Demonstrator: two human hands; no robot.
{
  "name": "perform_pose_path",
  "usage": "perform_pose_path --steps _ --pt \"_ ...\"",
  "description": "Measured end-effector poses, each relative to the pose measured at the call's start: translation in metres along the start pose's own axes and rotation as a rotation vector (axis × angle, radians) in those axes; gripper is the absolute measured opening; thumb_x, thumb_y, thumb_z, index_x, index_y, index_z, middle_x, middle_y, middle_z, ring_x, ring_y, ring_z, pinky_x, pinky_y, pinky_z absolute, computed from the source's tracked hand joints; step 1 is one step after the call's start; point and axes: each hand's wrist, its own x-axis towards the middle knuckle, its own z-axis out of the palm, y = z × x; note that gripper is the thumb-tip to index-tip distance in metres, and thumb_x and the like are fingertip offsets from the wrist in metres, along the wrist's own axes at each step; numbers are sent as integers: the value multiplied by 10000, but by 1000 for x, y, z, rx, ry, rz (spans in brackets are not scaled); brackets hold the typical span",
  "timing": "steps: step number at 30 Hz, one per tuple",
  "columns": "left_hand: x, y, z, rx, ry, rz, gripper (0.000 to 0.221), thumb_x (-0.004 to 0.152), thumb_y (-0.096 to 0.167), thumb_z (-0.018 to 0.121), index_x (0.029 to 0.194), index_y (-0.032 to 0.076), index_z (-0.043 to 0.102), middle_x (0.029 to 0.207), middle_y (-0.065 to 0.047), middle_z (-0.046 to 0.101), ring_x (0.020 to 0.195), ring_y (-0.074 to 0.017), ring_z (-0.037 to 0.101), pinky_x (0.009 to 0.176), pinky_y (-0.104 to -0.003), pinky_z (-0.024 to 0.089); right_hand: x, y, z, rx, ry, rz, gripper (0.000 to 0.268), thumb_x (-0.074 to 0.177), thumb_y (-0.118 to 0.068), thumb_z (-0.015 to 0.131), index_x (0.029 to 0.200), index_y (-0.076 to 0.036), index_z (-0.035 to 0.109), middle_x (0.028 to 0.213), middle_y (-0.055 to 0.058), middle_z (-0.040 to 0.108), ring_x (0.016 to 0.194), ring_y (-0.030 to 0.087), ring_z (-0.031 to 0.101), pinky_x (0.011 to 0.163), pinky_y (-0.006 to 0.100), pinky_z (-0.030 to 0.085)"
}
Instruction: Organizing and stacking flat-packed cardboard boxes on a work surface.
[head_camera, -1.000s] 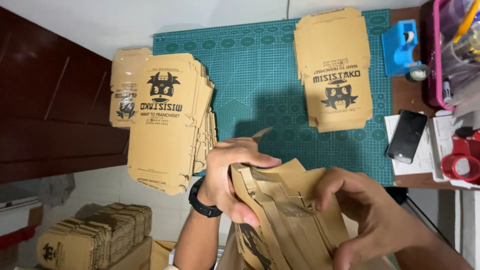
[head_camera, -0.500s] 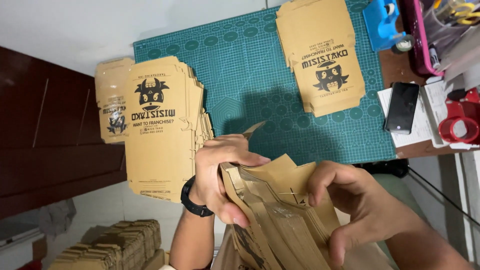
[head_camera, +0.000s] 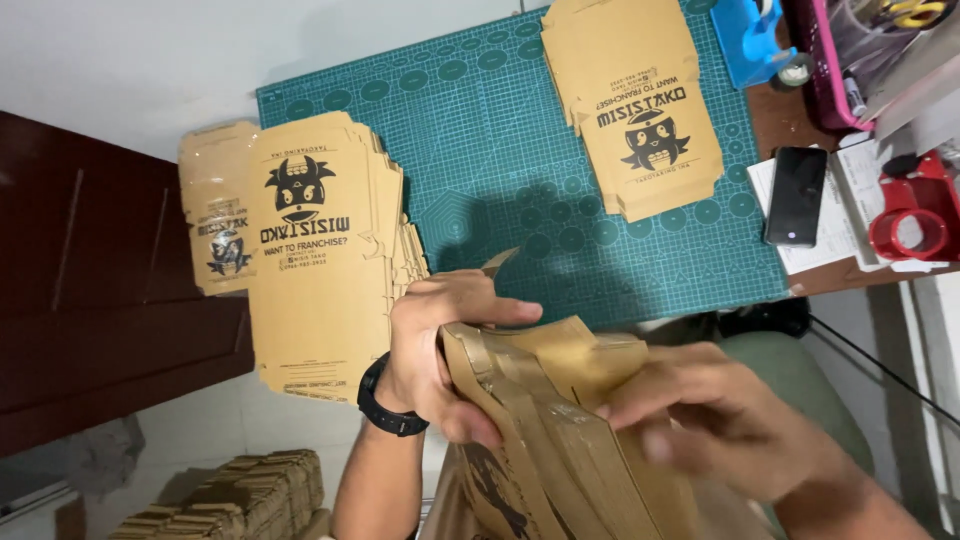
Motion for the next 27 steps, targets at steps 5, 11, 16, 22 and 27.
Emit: perform_pose_path --steps 5,11,16,22,27 --pt "-3 1 4 -14 2 3 824 722 790 685 1208 126 710 756 70 585 615 -121 524 676 -304 412 -14 -6 9 270 59 207 523 686 -354 932 1035 -111 626 1076 78 661 954 192 657 762 295 539" --pt "0 5 6 -45 -33 -21 804 724 774 696 1207 133 716 672 60 516 575 -124 440 654 -313 375 -24 7 8 243 75 116 590 689 -399 969 1060 -103 619 1006 34 654 871 152 620 743 254 506" --pt "2 4 7 -60 -57 -35 783 717 776 704 1212 170 713 677 65 574 583 -112 438 657 -294 386 -29 9 7 261 95 124 593 635 -307 1008 1043 -105 627 1015 36 649 887 170 608 738 266 511" --pt "6 1 10 -91 -69 -11 789 720 767 711 1205 145 708 709 50 628 571 -120 455 644 -299 368 -35 6 5 292 86 166 513 778 -318 931 1114 -92 615 1132 79 682 1013 185 630 865 304 496" --pt "11 0 10 -39 -61 -38 796 698 784 696 1177 150 727 686 55 573 571 -137 442 653 -309 374 -14 -10 6 -36 92 -34 278 1048 -333 528 1014 -110 690 900 49 694 704 172 657 626 307 540"
